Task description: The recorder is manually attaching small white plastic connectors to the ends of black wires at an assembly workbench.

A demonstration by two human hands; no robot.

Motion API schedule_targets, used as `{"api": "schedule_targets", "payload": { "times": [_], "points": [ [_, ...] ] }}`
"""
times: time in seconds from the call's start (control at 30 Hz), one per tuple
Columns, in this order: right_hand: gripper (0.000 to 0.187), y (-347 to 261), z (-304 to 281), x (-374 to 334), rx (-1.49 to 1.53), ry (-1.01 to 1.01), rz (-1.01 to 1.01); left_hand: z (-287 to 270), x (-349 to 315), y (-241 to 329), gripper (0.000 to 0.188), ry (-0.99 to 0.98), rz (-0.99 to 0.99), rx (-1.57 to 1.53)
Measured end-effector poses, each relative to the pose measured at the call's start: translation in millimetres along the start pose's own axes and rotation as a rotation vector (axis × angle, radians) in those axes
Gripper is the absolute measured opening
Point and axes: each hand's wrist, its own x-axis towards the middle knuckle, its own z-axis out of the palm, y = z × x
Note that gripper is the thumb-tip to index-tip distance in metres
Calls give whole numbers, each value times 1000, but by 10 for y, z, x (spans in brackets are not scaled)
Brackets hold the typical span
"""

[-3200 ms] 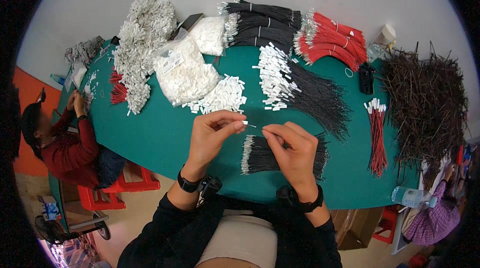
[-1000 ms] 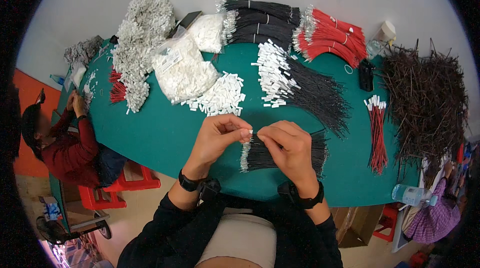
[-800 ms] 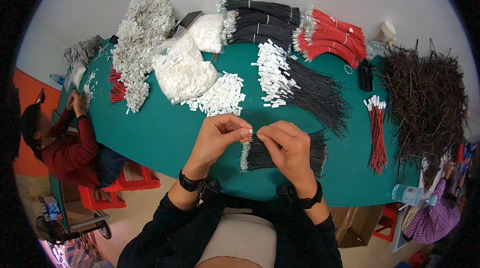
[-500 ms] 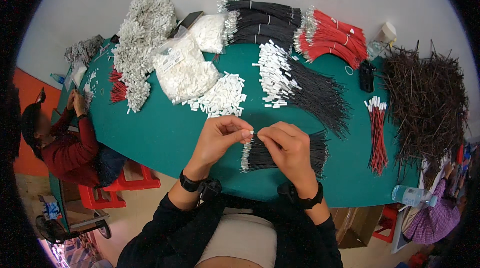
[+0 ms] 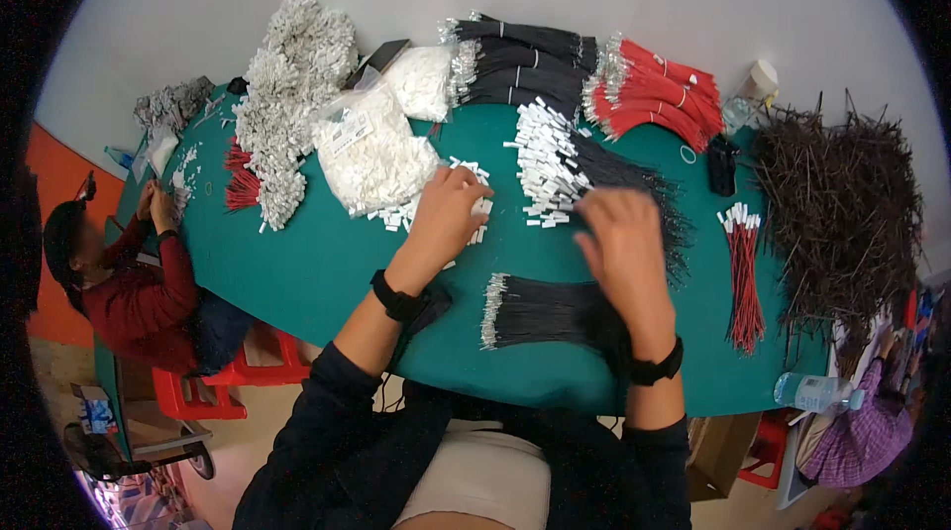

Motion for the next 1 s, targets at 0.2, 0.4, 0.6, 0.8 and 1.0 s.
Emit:
{"api": "schedule_targets", "payload": {
  "times": [0.2,0.4,0.6,0.8,1.0],
  "points": [
    [17,-325,240,-519,500,-554,45,178,89,-49,32,-96,32,184],
    [10,-390,321,-583,528,-567,88,75,34,-86,25,-33,53,-112],
    [4,-362,246,-589,706,-458,165,-270,-159,105,26,-301,-440,-1397],
    [4,-468,-29,-503,1104,-436,525,-246,-401,259,32,-401,-486,-2002],
    [16,-540,-229,-353,913,-133,424,-283,-428,354,37,-480,-469,-2069]
  ]
}}
